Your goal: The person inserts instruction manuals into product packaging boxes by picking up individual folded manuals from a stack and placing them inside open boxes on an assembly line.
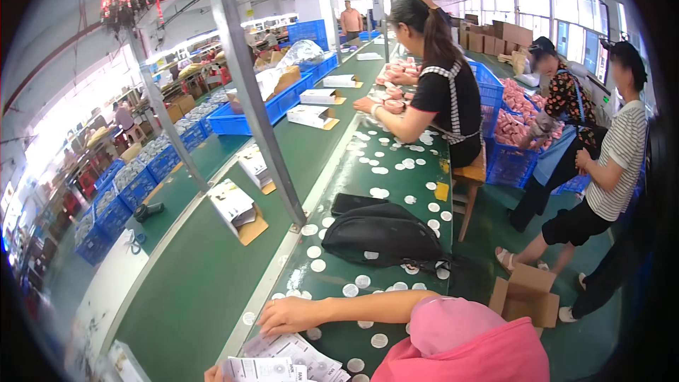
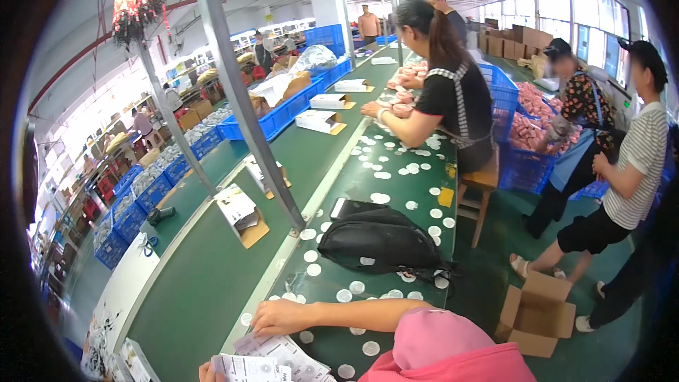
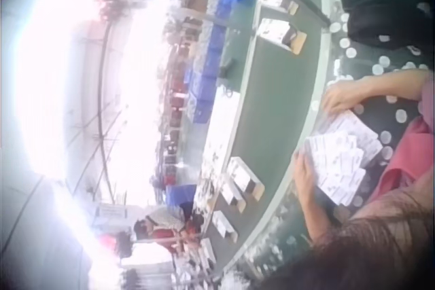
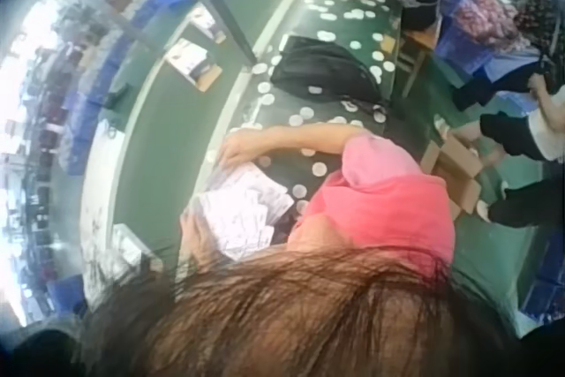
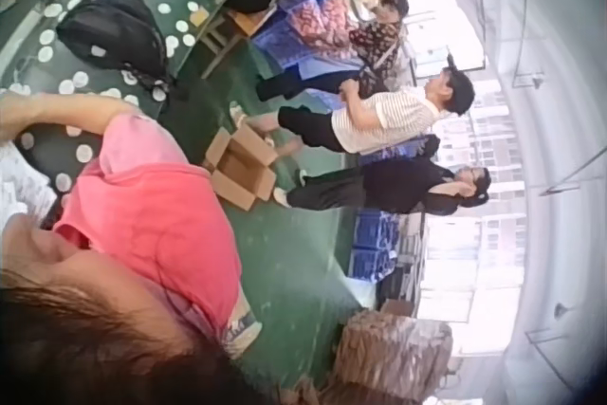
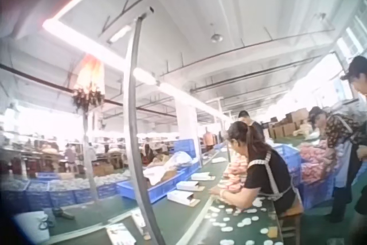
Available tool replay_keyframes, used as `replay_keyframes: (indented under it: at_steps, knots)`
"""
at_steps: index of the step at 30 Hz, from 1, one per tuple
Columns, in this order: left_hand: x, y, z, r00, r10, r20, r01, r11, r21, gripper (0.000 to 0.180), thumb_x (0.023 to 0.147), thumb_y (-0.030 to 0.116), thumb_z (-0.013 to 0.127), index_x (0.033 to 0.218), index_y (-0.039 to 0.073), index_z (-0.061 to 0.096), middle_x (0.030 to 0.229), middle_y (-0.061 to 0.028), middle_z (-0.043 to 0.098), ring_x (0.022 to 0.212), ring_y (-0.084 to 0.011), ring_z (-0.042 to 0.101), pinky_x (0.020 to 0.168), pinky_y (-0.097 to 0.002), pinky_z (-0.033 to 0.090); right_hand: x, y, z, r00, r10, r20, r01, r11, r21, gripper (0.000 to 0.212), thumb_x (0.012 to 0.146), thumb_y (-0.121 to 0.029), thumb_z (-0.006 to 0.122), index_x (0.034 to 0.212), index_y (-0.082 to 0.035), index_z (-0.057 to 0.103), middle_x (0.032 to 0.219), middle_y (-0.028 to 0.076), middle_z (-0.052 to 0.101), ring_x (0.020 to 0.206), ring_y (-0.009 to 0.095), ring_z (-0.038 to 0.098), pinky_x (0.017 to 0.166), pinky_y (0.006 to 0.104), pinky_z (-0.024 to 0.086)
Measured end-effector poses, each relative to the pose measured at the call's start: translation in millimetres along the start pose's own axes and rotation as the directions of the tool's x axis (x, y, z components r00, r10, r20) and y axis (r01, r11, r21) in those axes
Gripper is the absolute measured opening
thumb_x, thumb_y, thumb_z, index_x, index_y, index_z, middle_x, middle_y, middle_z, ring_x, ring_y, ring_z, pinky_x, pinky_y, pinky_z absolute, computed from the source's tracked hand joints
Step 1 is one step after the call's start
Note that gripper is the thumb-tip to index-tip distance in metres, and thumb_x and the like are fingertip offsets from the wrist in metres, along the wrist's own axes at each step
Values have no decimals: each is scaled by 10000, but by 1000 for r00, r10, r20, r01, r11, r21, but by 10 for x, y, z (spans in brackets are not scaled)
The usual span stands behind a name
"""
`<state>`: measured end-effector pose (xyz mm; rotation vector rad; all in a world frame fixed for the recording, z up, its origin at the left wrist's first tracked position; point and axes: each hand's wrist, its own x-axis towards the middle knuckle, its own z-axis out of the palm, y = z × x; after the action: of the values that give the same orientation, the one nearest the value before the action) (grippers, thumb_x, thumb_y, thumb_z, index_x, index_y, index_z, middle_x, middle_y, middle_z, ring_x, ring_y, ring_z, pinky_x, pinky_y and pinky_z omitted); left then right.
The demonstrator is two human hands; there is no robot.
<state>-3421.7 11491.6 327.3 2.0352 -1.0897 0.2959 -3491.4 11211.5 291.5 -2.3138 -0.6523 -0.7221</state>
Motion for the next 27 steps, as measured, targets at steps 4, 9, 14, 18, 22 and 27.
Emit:
replay_keyframes:
  at_steps: [4, 9, 14, 18, 22, 27]
  knots:
    - [-33, -188, -31, 991, 135, -19, -135, 990, 34, 240, 901, 198, 438, 1029, 22, 540, 909, -91, 528, 813, -191, 500, 659, -306, 425, 53, 34, -104, 924, 377, -67, -346, 897, 274, 256, 855, -251, 525, 855, -8, 605, 756, 100, 605, 690, 205, 582, 629, 291, 448]
    - [34, -199, -108, 692, -717, -87, 457, 527, -716, 380, 876, 189, 476, 1154, -68, 432, 1008, -141, 513, 901, -214, 493, 745, -294, 447, 73, 426, -113, 667, 744, -30, -468, 450, 761, 261, 888, -278, 503, 889, -29, 579, 729, 10, 584, 631, 56, 525, 568, 201, 426]
    - [-1, -923, -247, 744, -569, -350, 360, 783, -507, 401, 862, 195, 472, 1174, -53, 428, 1067, -176, 515, 952, -242, 505, 799, -305, 453, 56, 588, 72, 549, 785, -286, -457, 569, 683, 283, 825, -207, 602, 1003, -29, 475, 812, 41, 582, 645, 83, 551, 541, 234, 447]
    - [36, -1359, -435, 505, -859, -83, -126, 22, -992, 302, 900, 234, 460, 1169, 98, 449, 1110, -36, 537, 962, -144, 509, 776, -318, 414, 147, 308, -234, 550, 748, -373, -626, 664, 409, 267, 792, -257, 618, 853, -16, 518, 713, 45, 568, 665, 106, 543, 588, 266, 442]
    - [70, -1377, -739, 418, -858, -297, -229, 217, -949, 336, 897, 265, 470, 1182, 90, 440, 1130, -35, 529, 972, -144, 512, 784, -309, 408, 264, 334, -69, 594, 734, -330, -567, 673, 475, 210, 785, -196, 608, 828, -15, 511, 684, 59, 565, 623, 97, 521, 564, 261, 434]
    - [333, -1335, -1082, 173, -643, -746, -162, 729, -665, 288, 891, 247, 485, 1054, 13, 523, 1053, -77, 551, 954, -168, 517, 807, -321, 414, 216, 415, 4, 606, 703, -373, -463, 693, 553, 158, 787, -109, 583, 876, -14, 494, 734, 57, 566, 638, 92, 522, 567, 258, 440]
